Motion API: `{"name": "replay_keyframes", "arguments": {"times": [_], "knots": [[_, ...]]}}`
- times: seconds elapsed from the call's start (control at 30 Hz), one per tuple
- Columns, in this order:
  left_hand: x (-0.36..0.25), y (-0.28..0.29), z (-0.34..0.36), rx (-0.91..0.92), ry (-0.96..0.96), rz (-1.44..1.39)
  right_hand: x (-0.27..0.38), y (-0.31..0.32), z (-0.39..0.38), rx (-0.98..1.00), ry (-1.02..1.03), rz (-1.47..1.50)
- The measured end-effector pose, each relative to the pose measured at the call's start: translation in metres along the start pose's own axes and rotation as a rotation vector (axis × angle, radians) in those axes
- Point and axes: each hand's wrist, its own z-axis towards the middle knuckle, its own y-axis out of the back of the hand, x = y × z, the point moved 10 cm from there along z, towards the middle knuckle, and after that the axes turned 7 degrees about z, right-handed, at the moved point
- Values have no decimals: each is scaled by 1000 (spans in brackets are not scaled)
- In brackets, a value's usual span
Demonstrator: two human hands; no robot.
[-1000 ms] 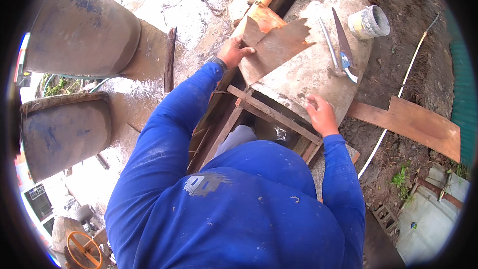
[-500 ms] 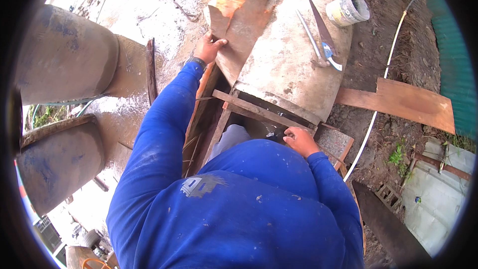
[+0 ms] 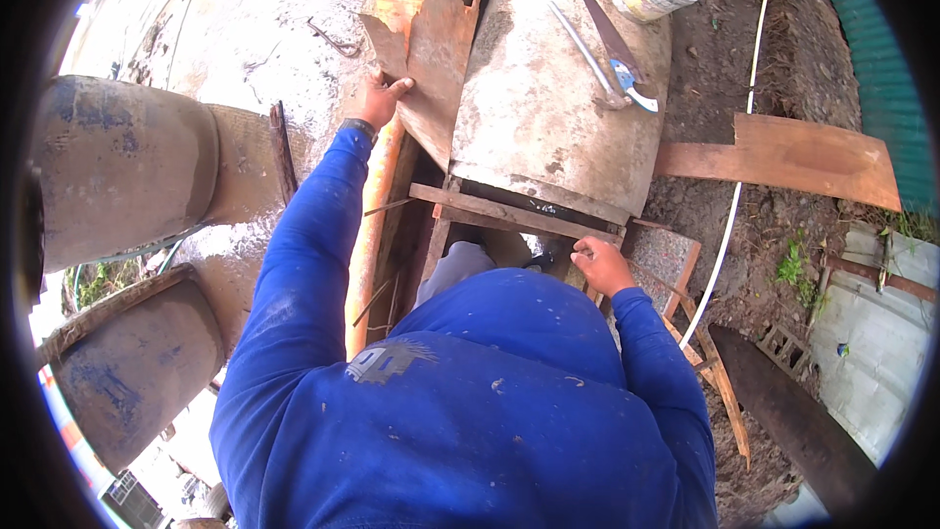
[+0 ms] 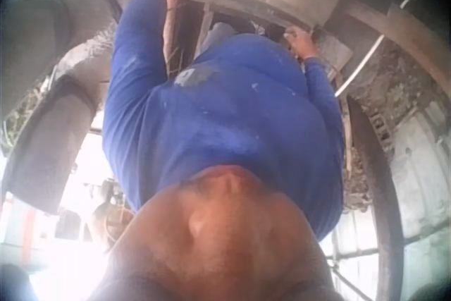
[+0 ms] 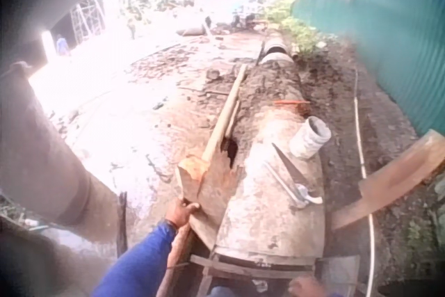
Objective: The person positions wooden planks on a concrete pipe and uses a hand saw to cut them. The person repeatedly lifts, aligns, and saws the planks, then sets the cut pieces aside.
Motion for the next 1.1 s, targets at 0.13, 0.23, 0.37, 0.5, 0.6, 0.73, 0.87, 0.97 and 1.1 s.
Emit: {"name": "replay_keyframes", "arguments": {"times": [0.13, 0.23, 0.37, 0.5, 0.6, 0.73, 0.87, 0.97, 1.1], "knots": [[-4, -3, -2, 53, 21, 0, 1, -13, 16, 33, 57, -8], [4, -3, 4, 64, 19, -18, 14, -26, 39, 89, 80, -42], [-16, -5, 3, 56, 17, 119, 27, -65, 85, 179, 135, -96], [-17, -7, -1, 56, -10, 27, 31, -128, 143, 249, 121, -77], [-18, 1, -11, 59, 53, -98, 39, -188, 192, 318, 116, 16], [-40, -4, -10, 107, 70, 60, 26, -264, 263, 265, 12, 182], [-44, -11, -4, 180, 47, 101, -8, -329, 332, 168, -82, 470], [-33, -14, -8, 221, 90, 31, -17, -350, 357, 156, -141, 574], [-42, -35, 4, 252, 60, -12, -38, -381, 391, 97, -211, 819]]}}
